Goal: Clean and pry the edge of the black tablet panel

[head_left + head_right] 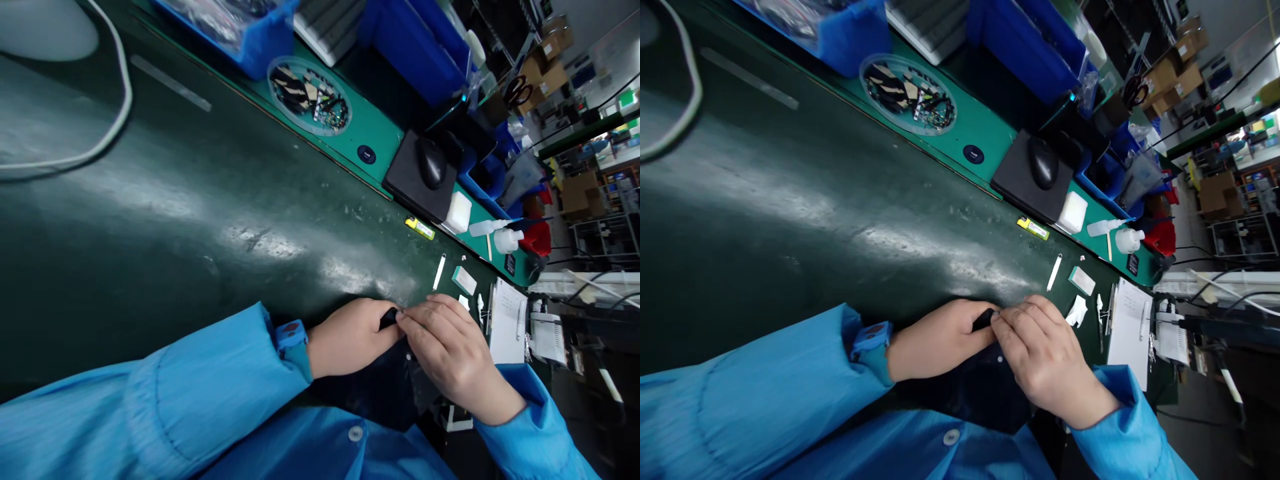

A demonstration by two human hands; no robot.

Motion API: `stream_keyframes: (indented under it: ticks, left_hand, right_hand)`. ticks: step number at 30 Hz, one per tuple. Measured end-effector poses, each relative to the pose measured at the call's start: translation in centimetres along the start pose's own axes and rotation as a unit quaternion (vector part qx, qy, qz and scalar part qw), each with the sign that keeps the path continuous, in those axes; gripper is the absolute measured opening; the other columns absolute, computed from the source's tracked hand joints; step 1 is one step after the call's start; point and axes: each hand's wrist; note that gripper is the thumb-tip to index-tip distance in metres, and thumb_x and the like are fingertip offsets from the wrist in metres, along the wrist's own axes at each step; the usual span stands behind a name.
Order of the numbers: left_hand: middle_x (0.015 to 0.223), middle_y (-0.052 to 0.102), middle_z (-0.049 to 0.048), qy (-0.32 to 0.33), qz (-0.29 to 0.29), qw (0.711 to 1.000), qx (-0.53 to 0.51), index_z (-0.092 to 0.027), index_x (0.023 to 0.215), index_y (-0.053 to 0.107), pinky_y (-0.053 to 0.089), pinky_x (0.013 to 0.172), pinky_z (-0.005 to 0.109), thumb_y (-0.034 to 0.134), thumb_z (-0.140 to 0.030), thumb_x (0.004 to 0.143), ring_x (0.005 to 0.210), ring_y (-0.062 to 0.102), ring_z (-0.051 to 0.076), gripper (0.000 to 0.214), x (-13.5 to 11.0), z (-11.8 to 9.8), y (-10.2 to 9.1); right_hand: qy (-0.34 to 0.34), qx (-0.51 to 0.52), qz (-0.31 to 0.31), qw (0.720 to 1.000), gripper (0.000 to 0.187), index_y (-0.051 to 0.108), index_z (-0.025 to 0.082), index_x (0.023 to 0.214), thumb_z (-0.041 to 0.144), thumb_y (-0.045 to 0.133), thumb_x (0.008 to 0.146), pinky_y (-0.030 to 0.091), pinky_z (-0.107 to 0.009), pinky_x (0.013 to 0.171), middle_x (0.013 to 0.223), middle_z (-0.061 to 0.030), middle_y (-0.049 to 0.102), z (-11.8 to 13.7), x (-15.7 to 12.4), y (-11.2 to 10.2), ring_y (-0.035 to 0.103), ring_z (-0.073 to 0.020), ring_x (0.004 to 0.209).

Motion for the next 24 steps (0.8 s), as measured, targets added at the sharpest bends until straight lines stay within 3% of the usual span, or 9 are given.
stream_keyframes:
  ticks: [2,8,14,20,24]
  left_hand:
    - [0.089,0.079,0.0017,-0.001,0.004,1.000,-0.004,-0.019,0.085,0.070,0.044,0.069,0.029,0.054,-0.032,0.101,0.082,0.070,0.019,0.025,-0.01,-0.05,0.00]
    - [0.072,0.071,-0.0006,-0.014,-0.009,1.000,0.026,-0.020,0.073,0.060,0.039,0.061,0.029,0.057,-0.037,0.098,0.068,0.063,0.016,0.030,-0.06,0.03,0.01]
    - [0.090,0.079,0.0026,-0.004,0.007,1.000,0.002,-0.019,0.085,0.069,0.045,0.070,0.030,0.054,-0.034,0.100,0.082,0.071,0.019,0.025,-0.07,-0.09,0.05]
    - [0.070,0.071,-0.0014,-0.005,-0.010,1.000,0.025,-0.020,0.071,0.059,0.040,0.061,0.029,0.058,-0.032,0.097,0.069,0.064,0.017,0.029,-0.10,0.09,-0.03]
    - [0.089,0.080,0.0010,0.004,0.001,1.000,0.001,-0.020,0.086,0.070,0.046,0.070,0.029,0.057,-0.034,0.101,0.082,0.072,0.019,0.024,-0.11,0.22,0.05]
  right_hand:
    - [0.007,0.005,0.003,1.000,0.023,0.068,0.007,0.124,0.003,0.056,0.105,0.057,-0.051,0.102,0.111,-0.0159,0.076,-0.02,-0.16,0.01,0.071,-0.0251,0.103]
    - [0.011,0.014,-0.025,1.000,0.024,0.068,0.007,0.125,0.003,0.059,0.103,0.057,-0.049,0.102,0.110,-0.0156,0.076,-0.09,0.14,0.32,0.071,-0.0242,0.102]
    - [0.018,0.017,0.003,1.000,0.024,0.067,0.005,0.125,0.002,0.058,0.103,0.056,-0.051,0.103,0.111,-0.0169,0.075,-0.07,-0.30,0.22,0.069,-0.0256,0.103]
    - [0.002,0.009,-0.030,1.000,0.024,0.068,0.005,0.124,0.003,0.057,0.103,0.057,-0.050,0.101,0.109,-0.0163,0.076,0.11,0.16,0.31,0.071,-0.0255,0.102]
    - [0.012,0.003,-0.001,1.000,0.025,0.068,0.007,0.125,0.002,0.056,0.103,0.057,-0.050,0.103,0.110,-0.0153,0.076,0.13,-0.20,0.09,0.071,-0.0257,0.102]
Point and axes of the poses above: each hand's wrist, its own x-axis towards the middle knuckle, its own y-axis out of the palm, z = x × y
